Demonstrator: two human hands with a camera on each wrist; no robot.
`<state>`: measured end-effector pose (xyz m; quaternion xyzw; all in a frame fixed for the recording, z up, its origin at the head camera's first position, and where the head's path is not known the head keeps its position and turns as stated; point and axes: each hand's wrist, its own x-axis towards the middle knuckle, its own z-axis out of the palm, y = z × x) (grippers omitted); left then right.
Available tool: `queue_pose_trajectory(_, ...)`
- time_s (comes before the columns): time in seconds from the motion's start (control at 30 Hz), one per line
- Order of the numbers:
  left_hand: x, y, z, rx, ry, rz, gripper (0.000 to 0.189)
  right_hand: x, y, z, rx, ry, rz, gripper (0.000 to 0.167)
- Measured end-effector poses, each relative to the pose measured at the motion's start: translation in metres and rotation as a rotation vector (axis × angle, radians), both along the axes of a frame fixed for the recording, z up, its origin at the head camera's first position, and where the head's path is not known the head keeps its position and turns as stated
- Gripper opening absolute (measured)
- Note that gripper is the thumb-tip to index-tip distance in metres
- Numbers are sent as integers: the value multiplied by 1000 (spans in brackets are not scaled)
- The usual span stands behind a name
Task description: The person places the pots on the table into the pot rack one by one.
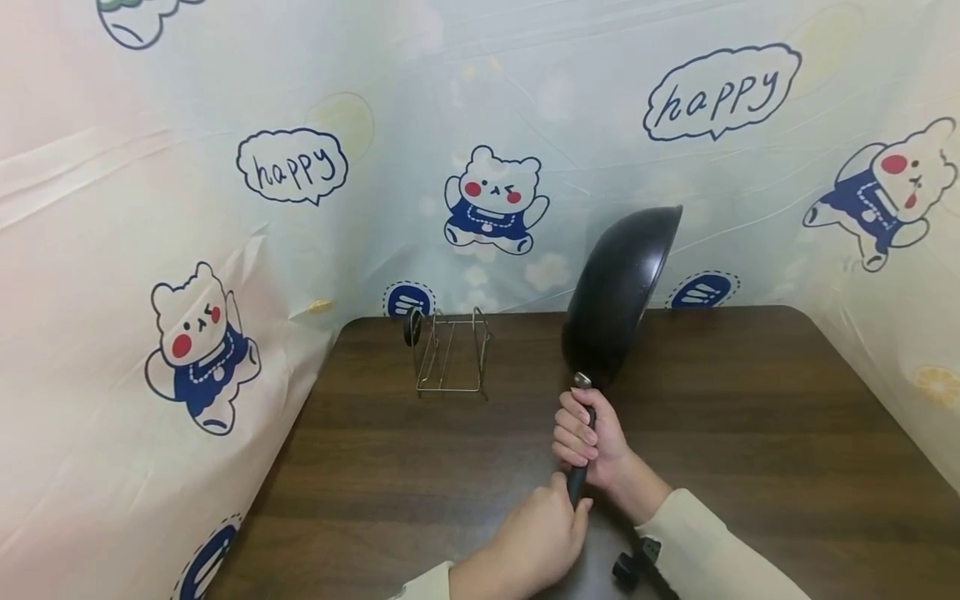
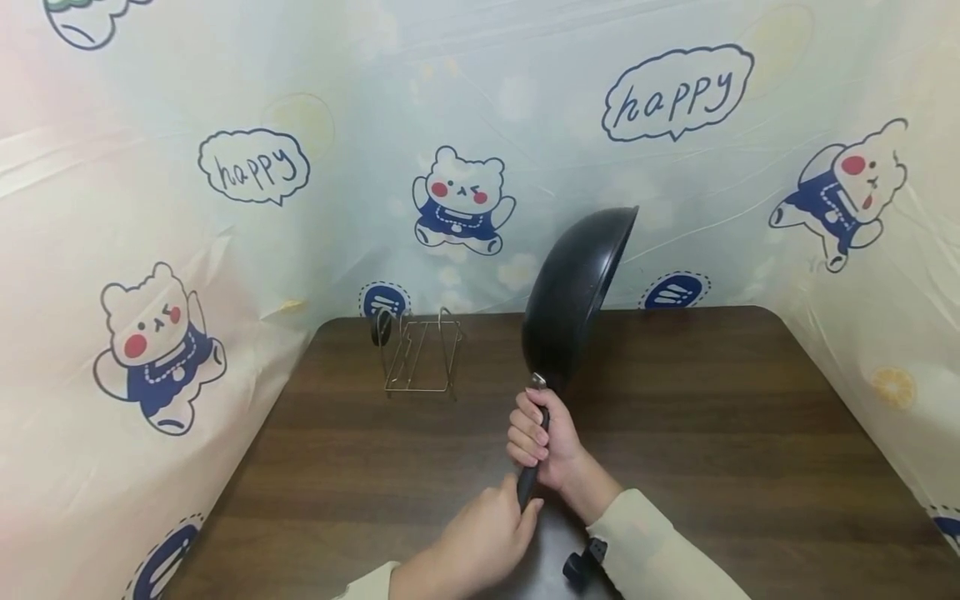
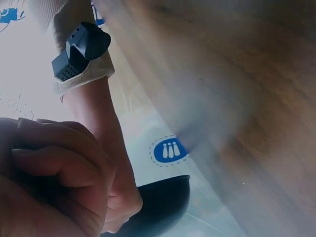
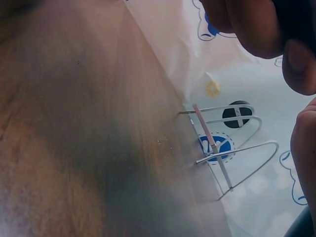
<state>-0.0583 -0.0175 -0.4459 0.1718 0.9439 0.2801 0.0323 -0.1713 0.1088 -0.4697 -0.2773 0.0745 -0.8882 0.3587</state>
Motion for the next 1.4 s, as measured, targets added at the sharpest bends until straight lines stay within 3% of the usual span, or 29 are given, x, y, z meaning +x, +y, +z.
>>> queue_pose_trajectory(0.4, -2, -12, 0, 59, -31, 64, 30, -9, -20, -1, 57, -17, 38, 32)
queue_pose_trajectory(0.63, -1, -17, 0, 73, -53, 98, 29, -12, -30, 2, 35, 14, 84, 28)
queue_pose_trajectory(0.97, 3, -27, 13, 134, -60, 144, 29, -16, -49, 22, 23, 65, 151, 27)
queue_pose_trajectory(1.4, 1, -46, 36, 89, 12, 211, 29, -27, -79, 51, 56, 106, 209, 30)
